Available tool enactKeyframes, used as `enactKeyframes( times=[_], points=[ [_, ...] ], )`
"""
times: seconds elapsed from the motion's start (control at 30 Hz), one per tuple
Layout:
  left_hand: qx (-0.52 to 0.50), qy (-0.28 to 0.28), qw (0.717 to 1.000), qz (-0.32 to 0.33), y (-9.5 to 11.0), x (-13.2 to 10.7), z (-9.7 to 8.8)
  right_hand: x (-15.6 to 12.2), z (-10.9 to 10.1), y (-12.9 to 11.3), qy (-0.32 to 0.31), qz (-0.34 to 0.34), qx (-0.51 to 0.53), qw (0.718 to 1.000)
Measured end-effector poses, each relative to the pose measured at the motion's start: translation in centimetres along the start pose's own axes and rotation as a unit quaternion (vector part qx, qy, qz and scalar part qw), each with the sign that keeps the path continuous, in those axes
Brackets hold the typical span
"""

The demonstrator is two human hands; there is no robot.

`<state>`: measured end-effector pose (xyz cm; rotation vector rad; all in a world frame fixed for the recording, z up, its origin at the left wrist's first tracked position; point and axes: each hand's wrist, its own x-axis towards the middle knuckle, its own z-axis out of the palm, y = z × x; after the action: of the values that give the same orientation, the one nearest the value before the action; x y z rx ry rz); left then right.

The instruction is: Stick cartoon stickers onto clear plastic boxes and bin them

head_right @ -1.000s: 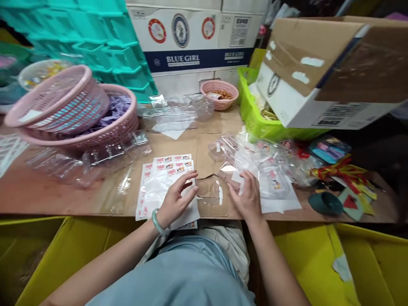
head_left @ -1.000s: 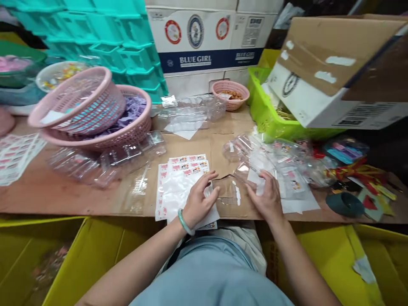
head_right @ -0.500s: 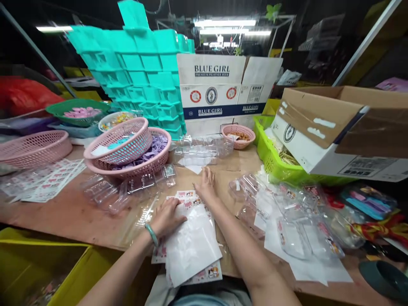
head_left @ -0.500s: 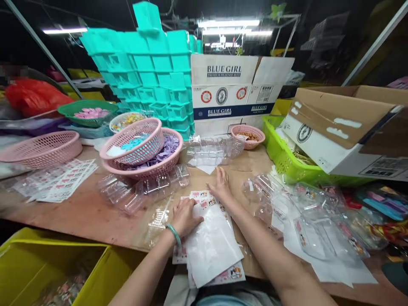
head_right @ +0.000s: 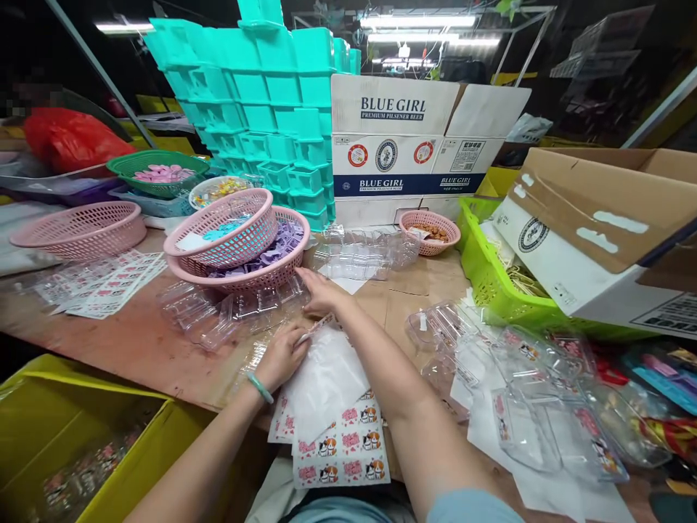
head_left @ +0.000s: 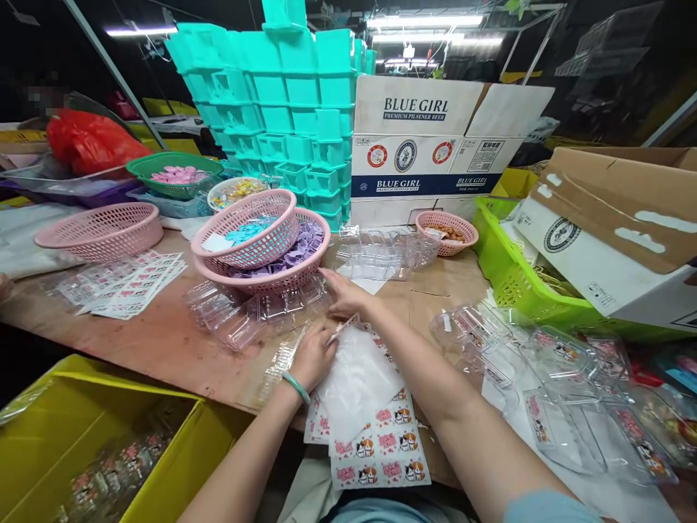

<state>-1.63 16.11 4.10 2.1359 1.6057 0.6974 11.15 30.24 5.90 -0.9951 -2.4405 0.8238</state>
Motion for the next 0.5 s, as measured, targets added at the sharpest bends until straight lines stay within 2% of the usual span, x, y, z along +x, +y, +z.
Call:
enactKeyframes(
  times=[0.1, 0.23, 0.37, 0.5],
  points=[
    [-0.028, -0.022, 0.999, -0.016, -1.0, 0.2, -1.0, -0.3, -1.6, -0.7, 0.010, 0.027, 0.007, 1.000],
    [-0.191, -0.043, 0.977, -0.080, -1.6, -0.7, -1.8, -4.0, -3.2, -1.6, 0.072, 0.036, 0.020, 0.997],
    [-0.370, -0.066, 0.918, -0.128, -0.5, -1.9, -1.8, -7.4, -3.4, -2.6, 0.090, 0.021, -0.003, 0.996],
    [-0.507, -0.066, 0.837, -0.195, 1.0, -2.7, -1.9, -10.6, -1.4, -5.4, 0.210, -0.041, 0.009, 0.977]
  ],
)
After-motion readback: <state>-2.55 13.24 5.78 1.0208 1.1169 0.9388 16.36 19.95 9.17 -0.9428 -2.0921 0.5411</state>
